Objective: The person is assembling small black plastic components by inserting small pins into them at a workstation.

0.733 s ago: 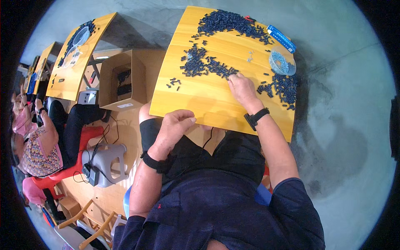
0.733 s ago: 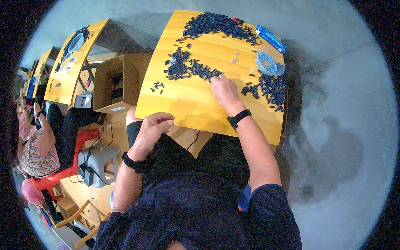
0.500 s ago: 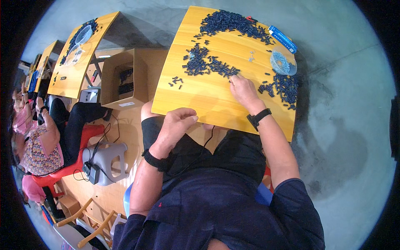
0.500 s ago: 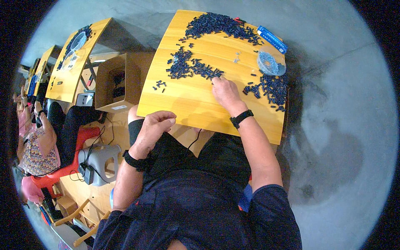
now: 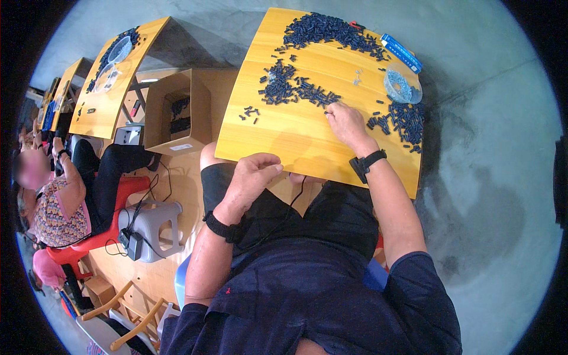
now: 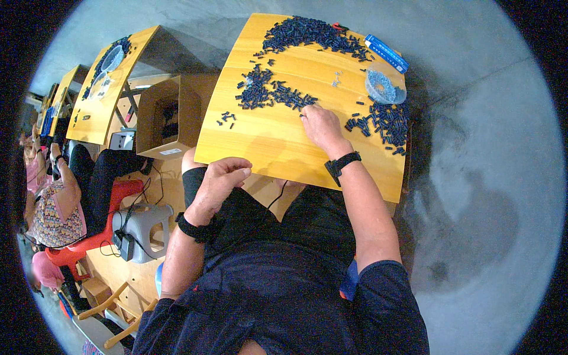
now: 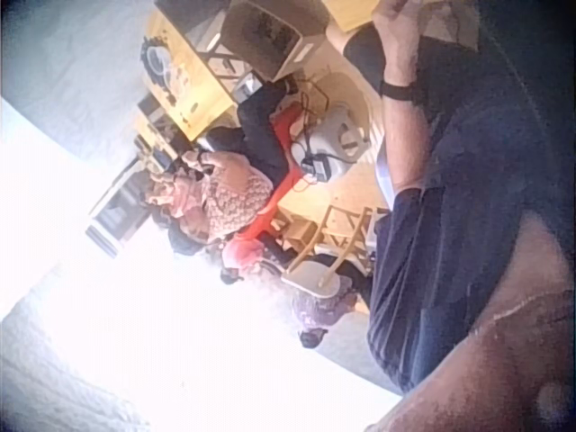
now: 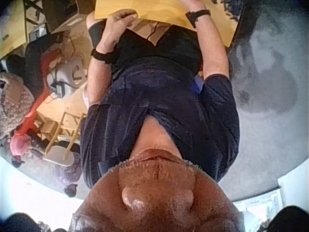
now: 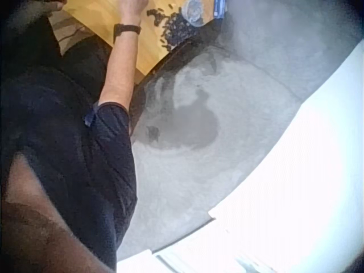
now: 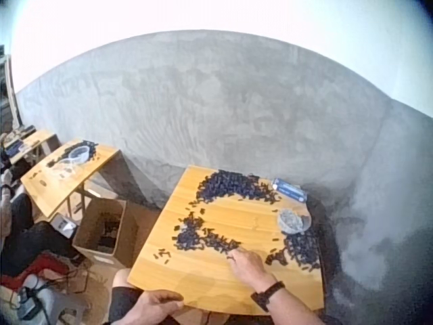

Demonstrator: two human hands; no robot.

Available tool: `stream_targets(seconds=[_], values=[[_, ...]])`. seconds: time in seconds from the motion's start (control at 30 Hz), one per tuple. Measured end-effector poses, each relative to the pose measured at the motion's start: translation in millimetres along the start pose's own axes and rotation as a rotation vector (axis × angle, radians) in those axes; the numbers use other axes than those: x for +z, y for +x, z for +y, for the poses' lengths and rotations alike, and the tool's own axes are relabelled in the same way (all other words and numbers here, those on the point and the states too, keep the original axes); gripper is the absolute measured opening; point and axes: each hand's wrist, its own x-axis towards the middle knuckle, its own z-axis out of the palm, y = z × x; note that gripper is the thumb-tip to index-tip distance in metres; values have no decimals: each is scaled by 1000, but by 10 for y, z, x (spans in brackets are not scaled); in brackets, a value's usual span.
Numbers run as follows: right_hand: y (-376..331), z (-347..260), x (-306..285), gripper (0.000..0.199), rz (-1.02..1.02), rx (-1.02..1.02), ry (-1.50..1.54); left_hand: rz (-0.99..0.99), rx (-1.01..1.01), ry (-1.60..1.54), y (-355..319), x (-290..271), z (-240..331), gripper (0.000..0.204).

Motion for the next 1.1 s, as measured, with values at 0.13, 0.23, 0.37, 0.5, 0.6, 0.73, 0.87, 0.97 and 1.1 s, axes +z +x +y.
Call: stream_targets(seconds=[0.13, 0.23, 0.37, 0.5, 0.6, 0.73, 0.87, 0.97, 1.1], values=[[-112, -83, -2, 10, -24, 74, 299, 41, 51, -3, 18, 24, 18, 25], [-322, -375, -111, 8, -131, 188, 1020, 81, 91, -66, 14, 92, 140, 24], [-500, -782, -364, 4, -113, 108, 1237, 75, 160, -153, -25, 211, 293, 23], [-580, -935, -456, 6, -125, -8, 1300, -11, 186, -261, -97, 304, 449, 21], [-606, -990, -481, 6, -103, -81, 1336, -32, 275, -303, -118, 321, 440, 20], [-625, -1023, -533, 6, -145, -75, 1304, -23, 269, -354, -135, 315, 427, 20], [-673, -1055, -568, 5, -162, -2, 1341, -25, 375, -291, -114, 334, 452, 17], [-682, -1172, -590, 5, -206, 51, 1315, 88, 495, -370, -78, 359, 353, 13], [-704, -1226, -574, 7, -205, 71, 1268, 75, 253, -544, -142, 376, 388, 15]])
